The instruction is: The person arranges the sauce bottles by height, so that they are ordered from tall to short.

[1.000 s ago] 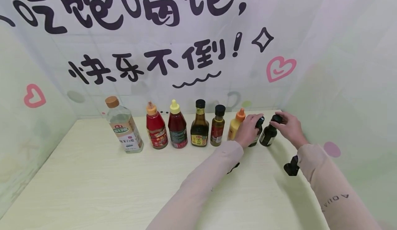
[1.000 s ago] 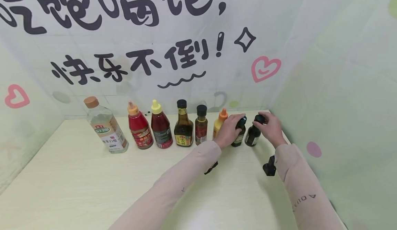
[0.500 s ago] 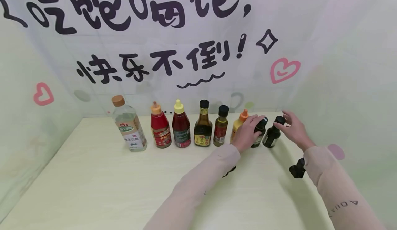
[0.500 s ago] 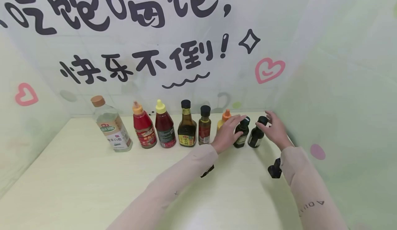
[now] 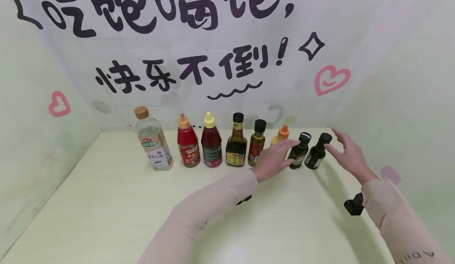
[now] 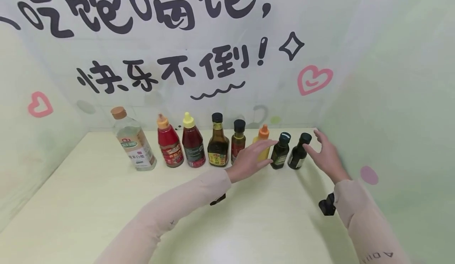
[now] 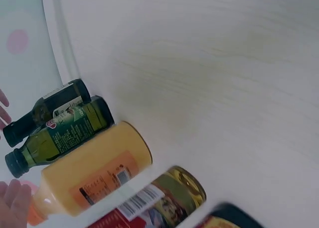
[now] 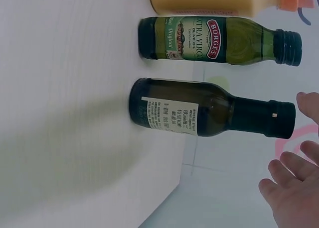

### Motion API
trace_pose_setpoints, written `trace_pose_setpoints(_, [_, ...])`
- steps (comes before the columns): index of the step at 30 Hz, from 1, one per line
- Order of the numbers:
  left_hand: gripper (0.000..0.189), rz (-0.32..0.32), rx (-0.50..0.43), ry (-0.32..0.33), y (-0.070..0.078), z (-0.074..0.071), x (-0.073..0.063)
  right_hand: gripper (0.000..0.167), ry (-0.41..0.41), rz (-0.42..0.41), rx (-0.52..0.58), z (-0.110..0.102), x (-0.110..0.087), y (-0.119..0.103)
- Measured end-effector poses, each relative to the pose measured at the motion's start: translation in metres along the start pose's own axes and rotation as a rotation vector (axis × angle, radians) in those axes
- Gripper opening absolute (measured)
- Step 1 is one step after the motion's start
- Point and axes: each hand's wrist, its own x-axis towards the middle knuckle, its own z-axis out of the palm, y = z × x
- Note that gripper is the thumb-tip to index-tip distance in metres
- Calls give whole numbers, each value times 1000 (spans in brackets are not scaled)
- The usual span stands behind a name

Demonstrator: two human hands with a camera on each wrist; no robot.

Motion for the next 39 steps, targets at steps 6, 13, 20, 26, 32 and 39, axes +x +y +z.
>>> trace_pose_setpoints(6, [53, 24, 17, -2, -12, -25, -15, 66, 17, -46, -56, 0, -10, 2])
trace_pose_setpoints(13, [57, -12, -9, -35, -32, -51, -38, 67, 49, -149, -121, 9, -11, 3])
trace_pose_setpoints(20, [61, -100, 30, -80, -52, -76, -65, 67, 84, -284, -209, 20, -11, 5])
trace_pose_setpoints(26, [62, -161, 59, -25, -78, -99, -91, 67, 110, -310, -239, 24, -14, 9])
trace_pose_setpoints(32, [62, -218, 111, 57, -101, -120, -117, 68, 110, -321, -268, 24, -18, 13])
trace_pose_setpoints(39, [64, -261, 158, 107, -121, -136, -144, 68, 110, -306, -297, 23, -25, 20])
